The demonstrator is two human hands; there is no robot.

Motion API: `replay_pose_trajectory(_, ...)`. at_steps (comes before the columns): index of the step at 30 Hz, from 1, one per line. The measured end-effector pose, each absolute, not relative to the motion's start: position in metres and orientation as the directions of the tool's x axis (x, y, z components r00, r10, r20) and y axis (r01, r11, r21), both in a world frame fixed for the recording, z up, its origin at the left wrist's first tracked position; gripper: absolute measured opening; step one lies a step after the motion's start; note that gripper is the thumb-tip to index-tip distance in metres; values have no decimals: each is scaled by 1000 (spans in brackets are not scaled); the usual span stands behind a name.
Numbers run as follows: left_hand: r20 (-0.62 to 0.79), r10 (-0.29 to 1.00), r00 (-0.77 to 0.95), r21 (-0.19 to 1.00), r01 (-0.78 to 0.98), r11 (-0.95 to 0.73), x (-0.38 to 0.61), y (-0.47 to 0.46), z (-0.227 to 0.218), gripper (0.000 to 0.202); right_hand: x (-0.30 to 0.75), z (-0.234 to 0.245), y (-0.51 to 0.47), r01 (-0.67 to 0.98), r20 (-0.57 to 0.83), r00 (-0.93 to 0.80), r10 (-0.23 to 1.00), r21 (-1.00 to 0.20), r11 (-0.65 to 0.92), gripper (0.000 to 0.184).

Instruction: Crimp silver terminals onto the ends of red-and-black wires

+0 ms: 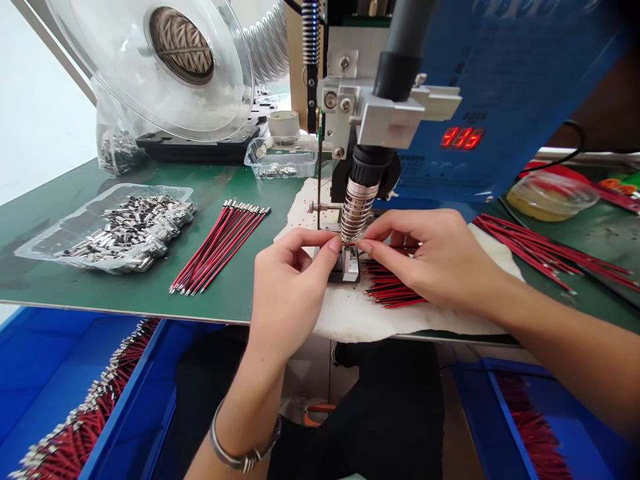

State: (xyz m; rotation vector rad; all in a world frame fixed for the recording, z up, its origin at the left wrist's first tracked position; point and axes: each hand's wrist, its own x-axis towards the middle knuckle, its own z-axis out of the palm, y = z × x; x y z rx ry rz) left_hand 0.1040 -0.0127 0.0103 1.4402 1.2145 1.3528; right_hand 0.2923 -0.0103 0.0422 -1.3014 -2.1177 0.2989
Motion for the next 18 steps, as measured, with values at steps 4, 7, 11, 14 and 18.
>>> replay_pose_trajectory(4, 226, 973, -33, 968, 123, -221, 104, -13, 11, 17, 292, 42, -11, 720, 392, -316, 864, -495, 487, 14)
replay_pose_trajectory(7, 225, 974, -36, 968, 124, -219, 104, -13, 12, 15, 292, 42, -10, 716, 395, -321, 861, -494, 494, 13)
replay_pose_trajectory(11, 224, 974, -41, 968, 127, -218, 104, -13, 12, 14, 292, 40, -9, 709, 416, -322, 850, -489, 508, 12)
replay_pose_trajectory(14, 223, 974, -42, 968, 131, -216, 104, -13, 11, 13, 292, 39, -8, 701, 434, -325, 840, -486, 522, 11)
replay_pose_trajectory(18, 215, 976, -44, 969, 135, -208, 105, -13, 11, 12, 292, 39, -8, 697, 440, -329, 835, -484, 529, 11)
